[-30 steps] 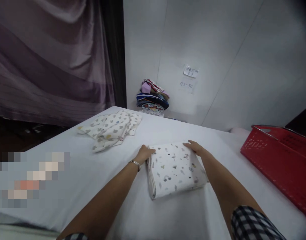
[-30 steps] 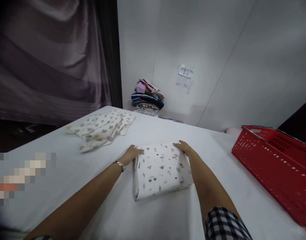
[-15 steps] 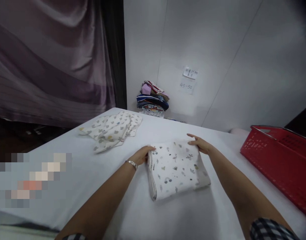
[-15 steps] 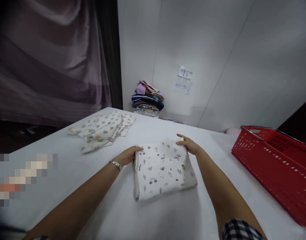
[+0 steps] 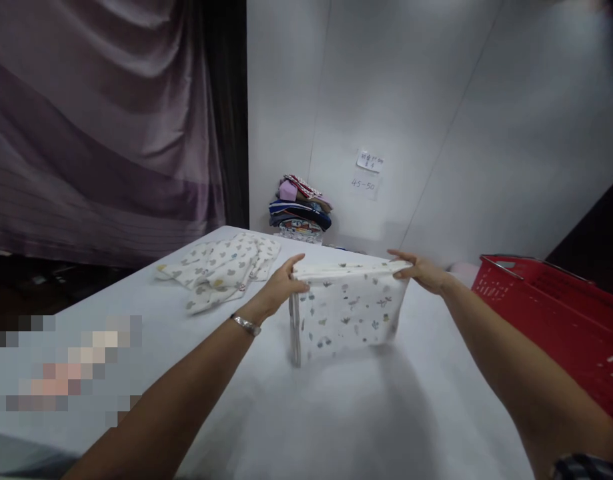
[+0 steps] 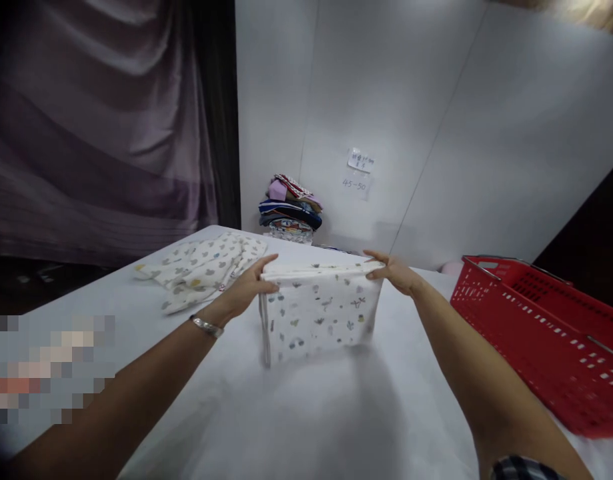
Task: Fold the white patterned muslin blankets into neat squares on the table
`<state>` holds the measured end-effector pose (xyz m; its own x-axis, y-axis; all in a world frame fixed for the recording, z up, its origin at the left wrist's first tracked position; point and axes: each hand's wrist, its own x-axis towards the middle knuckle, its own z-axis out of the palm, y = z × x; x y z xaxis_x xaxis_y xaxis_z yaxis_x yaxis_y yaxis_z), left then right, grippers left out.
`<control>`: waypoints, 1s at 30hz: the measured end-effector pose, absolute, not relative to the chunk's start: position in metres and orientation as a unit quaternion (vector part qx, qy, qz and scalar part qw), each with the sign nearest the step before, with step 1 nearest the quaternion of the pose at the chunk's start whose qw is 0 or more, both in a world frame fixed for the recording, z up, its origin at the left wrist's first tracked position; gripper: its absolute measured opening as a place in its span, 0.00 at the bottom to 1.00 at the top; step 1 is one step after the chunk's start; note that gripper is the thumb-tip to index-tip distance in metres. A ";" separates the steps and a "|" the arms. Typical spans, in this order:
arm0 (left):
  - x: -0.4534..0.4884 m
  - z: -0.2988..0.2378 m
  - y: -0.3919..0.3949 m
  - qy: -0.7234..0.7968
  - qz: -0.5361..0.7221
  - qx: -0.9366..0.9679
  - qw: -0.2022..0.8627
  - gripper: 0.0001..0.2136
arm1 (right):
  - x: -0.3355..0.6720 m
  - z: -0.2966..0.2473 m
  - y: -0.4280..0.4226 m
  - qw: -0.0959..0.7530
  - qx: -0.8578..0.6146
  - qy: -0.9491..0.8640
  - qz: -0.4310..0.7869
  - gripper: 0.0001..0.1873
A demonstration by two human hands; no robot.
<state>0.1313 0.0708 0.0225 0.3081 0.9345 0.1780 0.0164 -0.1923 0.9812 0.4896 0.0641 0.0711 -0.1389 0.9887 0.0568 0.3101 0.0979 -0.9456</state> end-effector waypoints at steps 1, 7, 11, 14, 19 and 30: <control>0.132 0.036 0.068 0.372 0.469 0.667 0.445 0.38 | 0.490 0.081 0.064 0.412 -0.515 -0.639 0.398 0.38; 0.122 0.030 0.033 0.310 0.438 0.843 0.019 0.34 | 0.491 0.065 0.037 0.417 -0.511 -0.742 0.124 0.28; 0.116 -0.052 -0.002 0.257 0.336 0.906 -0.019 0.29 | 0.490 -0.035 -0.005 0.312 -0.463 -0.830 -0.004 0.26; 0.116 -0.098 -0.028 0.252 0.276 0.927 0.026 0.26 | 0.486 -0.101 -0.040 0.245 -0.460 -0.854 -0.004 0.27; 0.118 -0.111 -0.043 0.271 0.217 0.935 0.069 0.25 | 0.480 -0.129 -0.064 0.232 -0.508 -0.829 -0.008 0.25; 0.135 -0.088 -0.057 0.354 0.196 0.911 0.083 0.23 | 0.465 -0.106 -0.088 0.271 -0.540 -0.793 0.075 0.28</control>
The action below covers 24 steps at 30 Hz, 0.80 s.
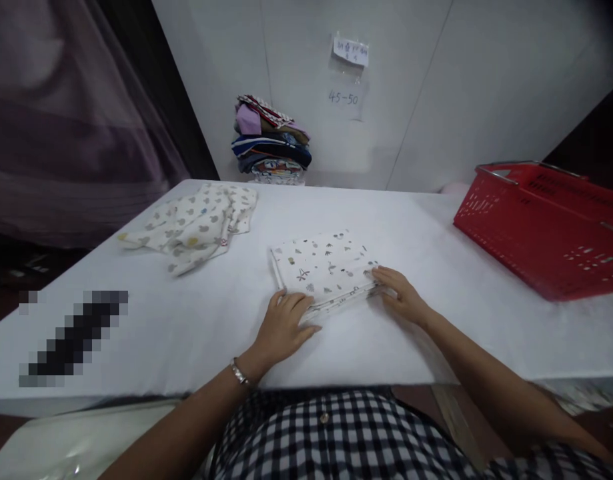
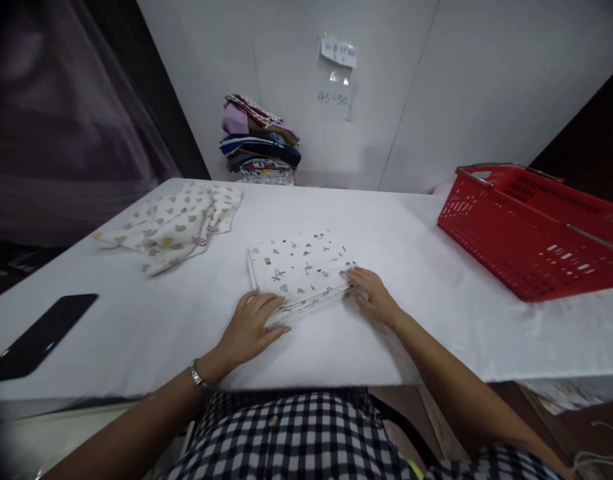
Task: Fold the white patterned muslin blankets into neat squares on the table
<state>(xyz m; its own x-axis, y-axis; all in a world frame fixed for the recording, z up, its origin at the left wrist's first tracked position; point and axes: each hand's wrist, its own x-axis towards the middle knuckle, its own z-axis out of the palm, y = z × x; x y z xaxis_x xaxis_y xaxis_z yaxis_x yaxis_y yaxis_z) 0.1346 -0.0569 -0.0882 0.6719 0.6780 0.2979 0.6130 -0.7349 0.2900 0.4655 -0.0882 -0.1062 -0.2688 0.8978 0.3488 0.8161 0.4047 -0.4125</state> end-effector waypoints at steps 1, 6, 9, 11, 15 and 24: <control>0.139 -0.087 -0.056 0.366 0.201 0.906 0.073 0.19 | 0.463 -0.106 -0.087 0.265 -0.541 -0.795 0.069 0.26; 0.152 -0.087 -0.050 0.398 0.188 0.896 0.054 0.08 | 0.459 -0.112 -0.074 0.255 -0.515 -0.818 0.026 0.17; 0.153 -0.086 -0.047 0.412 0.191 0.888 0.070 0.10 | 0.462 -0.117 -0.063 0.287 -0.508 -0.812 0.009 0.15; 0.152 -0.086 -0.046 0.421 0.196 0.882 0.082 0.12 | 0.462 -0.119 -0.058 0.306 -0.512 -0.803 0.017 0.14; 0.152 -0.085 -0.045 0.423 0.194 0.880 0.090 0.12 | 0.462 -0.121 -0.052 0.326 -0.513 -0.793 0.041 0.14; 0.152 -0.085 -0.047 0.433 0.209 0.871 0.099 0.13 | 0.454 -0.121 -0.062 0.316 -0.513 -0.798 -0.010 0.16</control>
